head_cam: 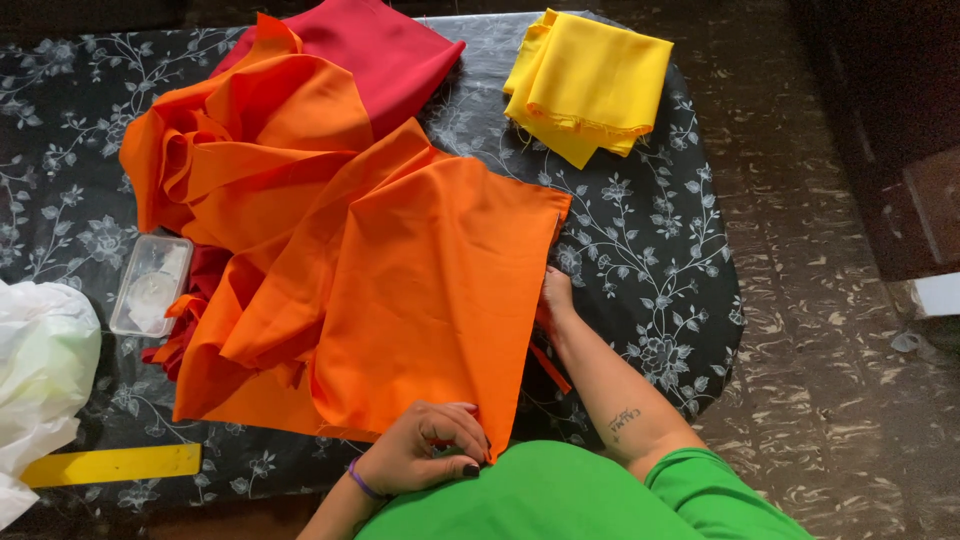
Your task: The person uses scissors to cut a large piece of orange fabric on a table. They trim the edges and remove a strip from the fabric, then continue cutting along the edge to shape the material.
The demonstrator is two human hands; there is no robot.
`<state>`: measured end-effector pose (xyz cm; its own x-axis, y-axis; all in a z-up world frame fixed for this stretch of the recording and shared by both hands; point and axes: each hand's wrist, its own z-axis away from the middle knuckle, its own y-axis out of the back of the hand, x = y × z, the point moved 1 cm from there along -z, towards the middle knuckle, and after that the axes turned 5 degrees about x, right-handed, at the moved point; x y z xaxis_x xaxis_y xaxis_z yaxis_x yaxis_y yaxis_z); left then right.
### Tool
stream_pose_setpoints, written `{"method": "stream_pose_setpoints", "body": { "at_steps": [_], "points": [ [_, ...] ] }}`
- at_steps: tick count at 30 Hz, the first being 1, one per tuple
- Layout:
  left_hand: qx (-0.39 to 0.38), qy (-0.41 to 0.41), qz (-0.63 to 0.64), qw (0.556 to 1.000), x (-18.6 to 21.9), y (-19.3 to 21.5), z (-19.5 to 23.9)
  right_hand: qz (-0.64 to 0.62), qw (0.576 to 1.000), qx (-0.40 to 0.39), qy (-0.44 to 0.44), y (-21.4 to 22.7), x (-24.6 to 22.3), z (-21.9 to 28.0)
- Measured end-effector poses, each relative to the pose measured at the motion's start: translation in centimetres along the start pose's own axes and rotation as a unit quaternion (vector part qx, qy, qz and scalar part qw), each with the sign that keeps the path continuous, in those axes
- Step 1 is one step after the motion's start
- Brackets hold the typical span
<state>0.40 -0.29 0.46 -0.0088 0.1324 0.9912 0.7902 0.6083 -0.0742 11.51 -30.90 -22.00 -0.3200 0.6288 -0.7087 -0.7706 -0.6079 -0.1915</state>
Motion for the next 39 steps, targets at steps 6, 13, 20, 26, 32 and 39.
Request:
{"method": "stream_pose_setpoints", "body": {
  "at_steps": [6, 13, 20, 26, 32, 39],
  "points": [
    [-0.008, 0.004, -0.007, 1.000, -0.1, 0.2, 0.4, -0.001, 1.000, 0.003, -0.002, -0.3, -0.8, -0.6],
    [-0.007, 0.023, 0.001, 1.000, -0.1, 0.2, 0.6, -0.001, 1.000, 0.007, -0.003, -0.3, -1.5, -1.0],
    [-0.014, 0.023, -0.002, 1.000, -0.1, 0.4, 0.4, -0.003, 1.000, 0.011, -0.004, -0.2, -1.4, -0.9],
    [-0.013, 0.031, -0.001, 0.999, 0.0, 0.5, 0.4, -0.007, 1.000, 0.021, -0.014, -0.3, -1.7, -0.9],
    [-0.019, 0.038, -0.003, 0.999, 0.3, 0.8, 0.4, 0.017, 0.999, -0.035, 0.013, 0.5, -2.0, -3.0],
    [-0.022, 0.032, -0.006, 0.999, 0.0, 1.0, 0.4, -0.026, 0.999, -0.041, 0.007, 0.7, -2.5, -3.3]
  ]
}}
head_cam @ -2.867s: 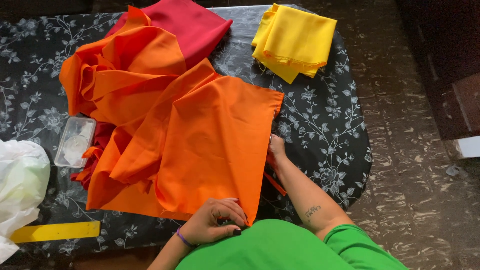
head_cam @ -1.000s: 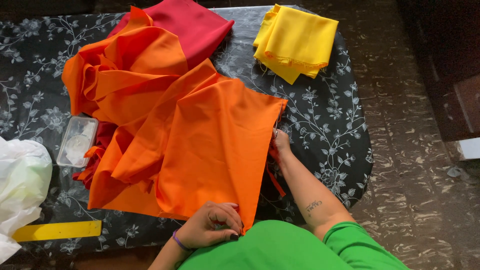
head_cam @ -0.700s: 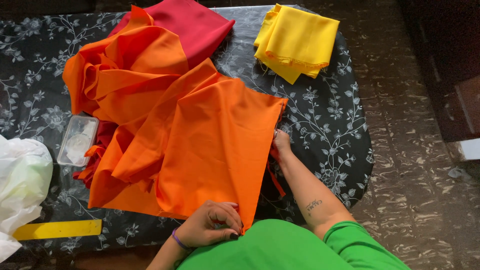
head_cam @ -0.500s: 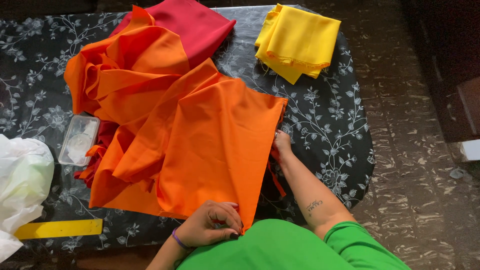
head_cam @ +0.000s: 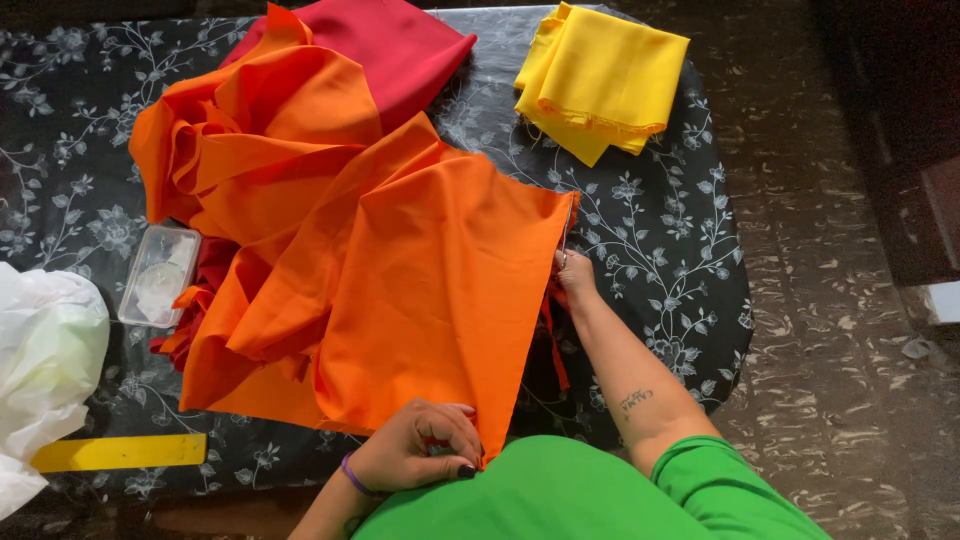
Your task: The person uses scissors to cut a large piece of orange fabric on a table. They trim the edges and remove a strip from the fabric, then continue cutting along the edge to shape the material.
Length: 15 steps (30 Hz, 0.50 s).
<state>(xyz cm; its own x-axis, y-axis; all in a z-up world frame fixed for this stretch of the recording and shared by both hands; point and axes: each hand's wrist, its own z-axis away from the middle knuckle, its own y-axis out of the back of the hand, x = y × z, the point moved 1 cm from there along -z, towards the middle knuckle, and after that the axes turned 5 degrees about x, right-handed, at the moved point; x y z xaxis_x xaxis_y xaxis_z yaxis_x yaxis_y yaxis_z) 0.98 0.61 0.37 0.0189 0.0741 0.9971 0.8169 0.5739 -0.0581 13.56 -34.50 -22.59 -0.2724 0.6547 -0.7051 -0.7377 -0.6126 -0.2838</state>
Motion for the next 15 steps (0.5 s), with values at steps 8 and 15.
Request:
{"method": "stream_pose_setpoints", "body": {
  "at_steps": [8, 15],
  "points": [
    [-0.001, 0.003, 0.001, 1.000, 0.0, 0.1, 0.0, -0.002, 1.000, -0.007, -0.010, 1.6, 1.6, -3.1],
    [0.008, 0.014, 0.005, 1.000, -0.7, -0.1, 0.2, 0.053, 0.998, 0.020, 0.012, 3.0, 0.6, -3.3]
  ]
}}
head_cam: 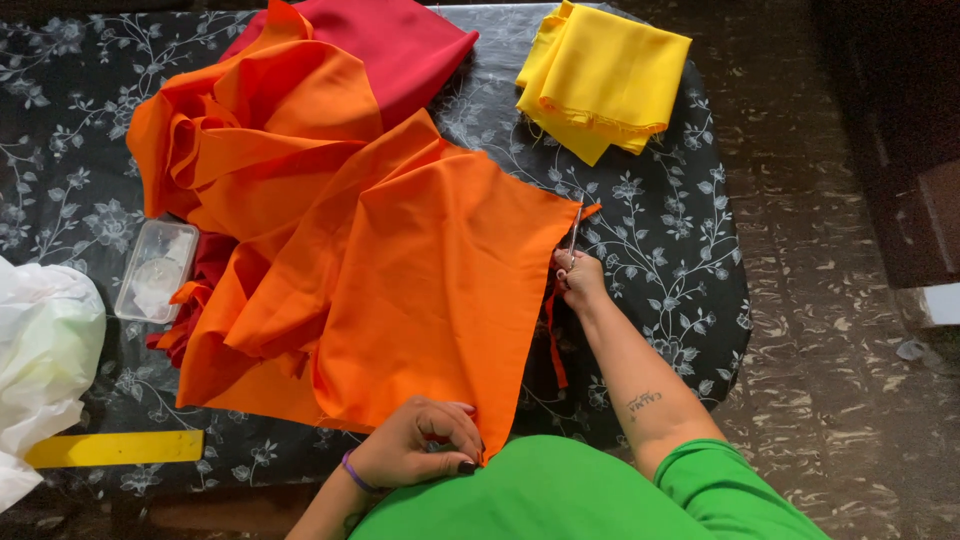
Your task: The person uses scissors to cut a large piece of orange fabric on a table. They trim the edges and remove a strip from the fabric, then continue cutting along the edge to shape the material.
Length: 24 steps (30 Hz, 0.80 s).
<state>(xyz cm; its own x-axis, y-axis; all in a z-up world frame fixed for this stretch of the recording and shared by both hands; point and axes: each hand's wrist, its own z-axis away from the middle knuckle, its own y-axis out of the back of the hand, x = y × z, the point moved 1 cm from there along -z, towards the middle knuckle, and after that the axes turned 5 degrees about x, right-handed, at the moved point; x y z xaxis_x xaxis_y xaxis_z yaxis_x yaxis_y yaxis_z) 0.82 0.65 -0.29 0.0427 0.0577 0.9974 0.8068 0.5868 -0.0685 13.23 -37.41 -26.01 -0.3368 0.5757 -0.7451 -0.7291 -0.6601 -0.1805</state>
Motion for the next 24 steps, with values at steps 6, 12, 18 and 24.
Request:
{"method": "stream_pose_setpoints", "body": {
  "at_steps": [6, 12, 18, 24],
  "points": [
    [-0.008, 0.028, 0.021, 0.999, -0.9, -0.1, -0.7, 0.073, 0.994, 0.071, 0.041, 1.5, -3.0, 2.5],
    [-0.011, 0.088, 0.000, 0.996, -6.2, -0.9, -0.2, 0.279, 0.924, 0.224, 0.134, 5.1, -8.4, 6.2],
    [-0.026, 0.141, 0.005, 0.990, -10.0, -2.0, 0.1, 0.412, 0.812, 0.312, 0.272, 13.5, -8.5, 4.7],
    [-0.015, 0.138, -0.087, 0.986, -14.0, -1.8, -0.6, 0.498, 0.785, 0.189, 0.317, 14.9, -6.3, 10.3]
  ]
}}
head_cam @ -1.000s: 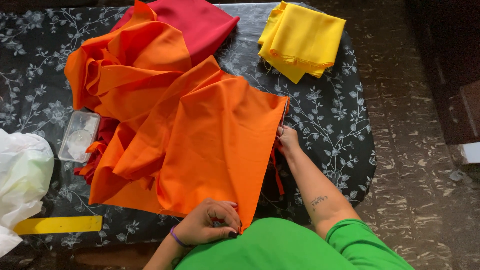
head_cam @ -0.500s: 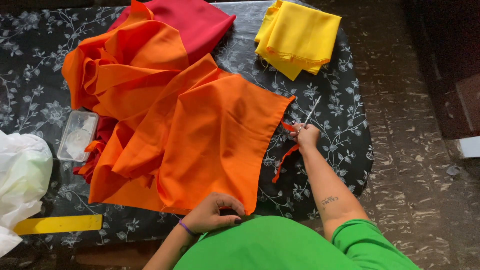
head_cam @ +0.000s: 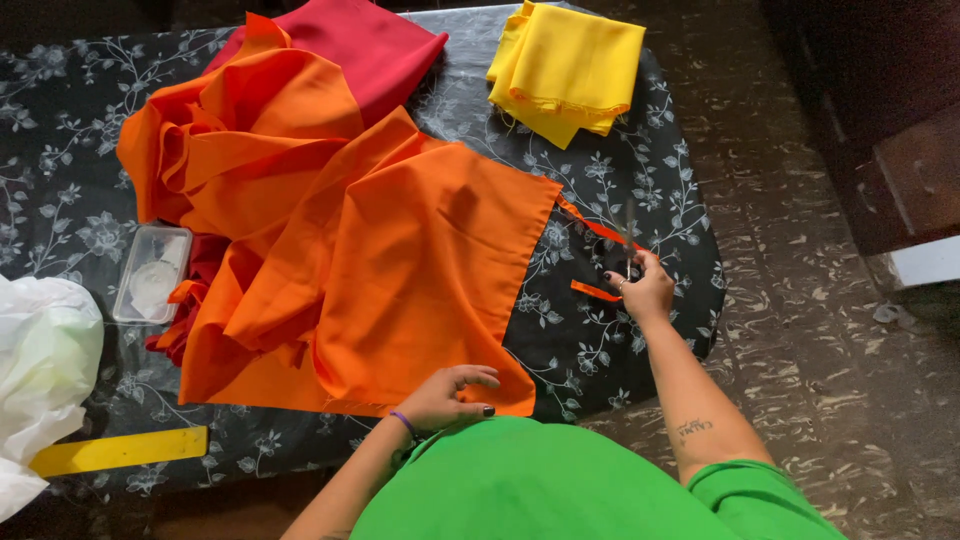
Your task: The person uses scissors to cut a large piece of orange fabric on a table. They trim the edges and remove a strip from the fabric, then continue cutting along the edge to shape the material.
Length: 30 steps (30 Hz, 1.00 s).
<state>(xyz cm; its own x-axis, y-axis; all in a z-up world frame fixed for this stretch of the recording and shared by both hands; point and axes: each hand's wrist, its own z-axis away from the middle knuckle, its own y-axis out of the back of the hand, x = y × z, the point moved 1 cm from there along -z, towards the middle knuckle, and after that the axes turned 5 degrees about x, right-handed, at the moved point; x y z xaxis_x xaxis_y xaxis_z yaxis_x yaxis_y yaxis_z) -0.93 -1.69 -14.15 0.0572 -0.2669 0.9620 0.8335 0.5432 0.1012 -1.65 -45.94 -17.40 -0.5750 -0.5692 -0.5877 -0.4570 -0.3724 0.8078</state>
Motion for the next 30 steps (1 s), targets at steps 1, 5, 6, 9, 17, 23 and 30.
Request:
{"method": "stream_pose_setpoints", "body": {
  "at_steps": [1, 5, 6, 9, 17, 23, 30],
  "points": [
    [0.034, -0.023, -0.036, 0.999, -0.7, 0.0, -0.3, 0.001, 0.999, -0.030, -0.018, 0.3, -0.2, 1.1],
    [0.032, 0.027, -0.190, 0.981, -4.3, -0.1, -1.7, 0.039, 0.998, -0.011, -0.044, 0.4, 2.7, 2.4],
    [0.031, 0.031, -0.227, 0.973, -5.0, 0.0, -2.3, 0.062, 0.995, -0.003, -0.078, 0.9, 3.1, 2.6],
    [0.032, 0.034, -0.287, 0.957, -4.2, 0.8, -4.8, 0.096, 0.988, 0.028, -0.116, 2.1, 5.5, 2.6],
    [0.110, -0.011, -0.376, 0.920, -1.2, 7.4, -22.3, -0.019, 0.989, 0.036, -0.143, 3.2, 6.0, 3.3],
    [0.129, 0.028, -0.502, 0.855, 0.7, 9.1, -38.3, -0.289, 0.934, -0.133, -0.162, -0.3, 3.3, 7.2],
    [0.051, 0.035, -0.556, 0.829, 4.0, 9.8, -44.9, -0.367, 0.849, -0.282, -0.257, -2.5, 0.8, 6.8]
  ]
}}
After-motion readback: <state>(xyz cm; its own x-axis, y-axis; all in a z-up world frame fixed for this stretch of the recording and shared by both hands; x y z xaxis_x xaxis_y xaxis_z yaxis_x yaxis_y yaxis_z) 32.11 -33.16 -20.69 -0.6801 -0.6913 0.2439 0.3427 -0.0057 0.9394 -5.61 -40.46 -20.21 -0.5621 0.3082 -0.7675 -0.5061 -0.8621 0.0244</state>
